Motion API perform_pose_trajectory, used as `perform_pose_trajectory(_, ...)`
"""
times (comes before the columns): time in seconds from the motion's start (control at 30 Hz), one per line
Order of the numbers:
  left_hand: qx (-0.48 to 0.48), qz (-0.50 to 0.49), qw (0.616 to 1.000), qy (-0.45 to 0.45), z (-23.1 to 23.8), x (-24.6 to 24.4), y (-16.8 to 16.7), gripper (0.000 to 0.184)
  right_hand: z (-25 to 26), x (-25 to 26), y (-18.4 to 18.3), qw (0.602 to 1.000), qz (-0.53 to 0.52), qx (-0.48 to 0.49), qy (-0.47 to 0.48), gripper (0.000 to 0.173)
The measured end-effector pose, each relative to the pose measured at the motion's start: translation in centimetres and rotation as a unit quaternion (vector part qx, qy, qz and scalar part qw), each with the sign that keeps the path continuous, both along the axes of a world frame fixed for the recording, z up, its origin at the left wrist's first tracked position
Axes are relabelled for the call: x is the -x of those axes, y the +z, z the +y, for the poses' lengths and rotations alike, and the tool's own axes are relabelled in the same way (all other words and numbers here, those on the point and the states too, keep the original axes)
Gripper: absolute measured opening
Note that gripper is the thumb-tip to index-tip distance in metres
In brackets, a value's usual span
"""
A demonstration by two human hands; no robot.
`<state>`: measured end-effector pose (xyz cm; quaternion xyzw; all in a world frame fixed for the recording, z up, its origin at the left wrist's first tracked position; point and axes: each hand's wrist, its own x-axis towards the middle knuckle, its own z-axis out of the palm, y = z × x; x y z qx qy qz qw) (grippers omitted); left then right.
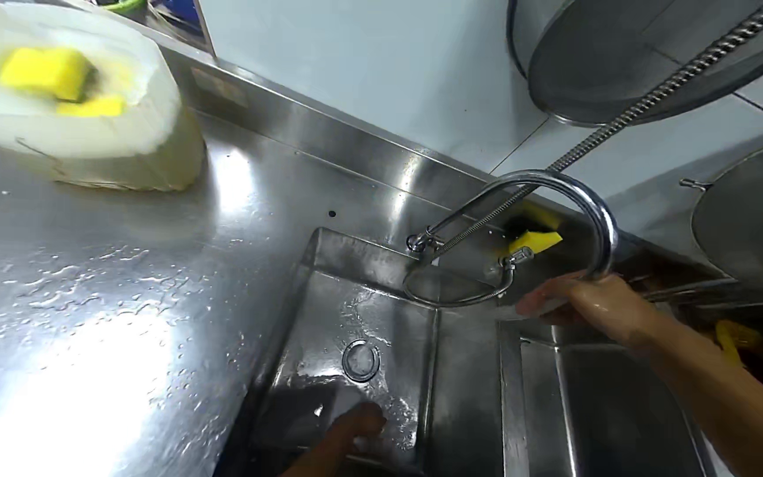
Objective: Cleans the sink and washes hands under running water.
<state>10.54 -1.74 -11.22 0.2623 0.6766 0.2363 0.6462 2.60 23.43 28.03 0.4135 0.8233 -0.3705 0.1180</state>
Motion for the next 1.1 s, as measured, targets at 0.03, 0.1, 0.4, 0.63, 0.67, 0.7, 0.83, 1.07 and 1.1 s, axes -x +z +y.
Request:
perform_pose_trajectory(0.03,0.015,0.007,1.000,0.012,-0.7,1.4,0.7,0.048,-1.6,-0.3,0.1,1.000,-0.001,0.020,-0.004,0.030)
perform_pose_trajectory(0.1,0.052,0.019,0.994,0.093,-2.3,4.2,3.0,0.050,-4.9,-0.8,-0.1,0.997,-0.001,0.075,0.007,0.029)
perform_pose_trajectory(0.4,-0.059,-0.119,0.839,0.528,-4.3,12.7,13.7,0.043,-14.4,4.5,-2.8,0.931,0.174,0.311,0.077,0.029)
perform_pose_trajectory(0.63,-0.056,-0.073,0.821,0.564,-8.4,14.3,16.1,0.038,-12.7,5.4,-8.6,0.863,0.223,0.438,-0.114,0.020)
perform_pose_trajectory(0.67,-0.041,-0.065,0.822,0.564,-9.2,13.9,15.8,0.038,-12.9,5.3,-8.3,0.857,0.233,0.441,-0.127,0.020)
perform_pose_trajectory(0.7,-0.025,-0.059,0.823,0.565,-10.0,13.4,15.4,0.037,-13.3,5.2,-8.0,0.850,0.251,0.443,-0.137,0.021)
perform_pose_trajectory(0.83,0.032,-0.042,0.831,0.553,-12.2,11.9,13.5,0.039,-15.0,4.2,-6.7,0.872,0.239,0.425,-0.040,0.029)
perform_pose_trajectory(1.07,0.084,-0.041,0.853,0.514,-12.6,9.8,11.9,0.041,-14.2,3.4,-6.8,0.864,0.190,0.458,-0.088,0.023)
perform_pose_trajectory(1.1,0.084,-0.041,0.854,0.513,-12.4,9.7,11.7,0.041,-13.6,3.5,-6.8,0.855,0.209,0.459,-0.116,0.025)
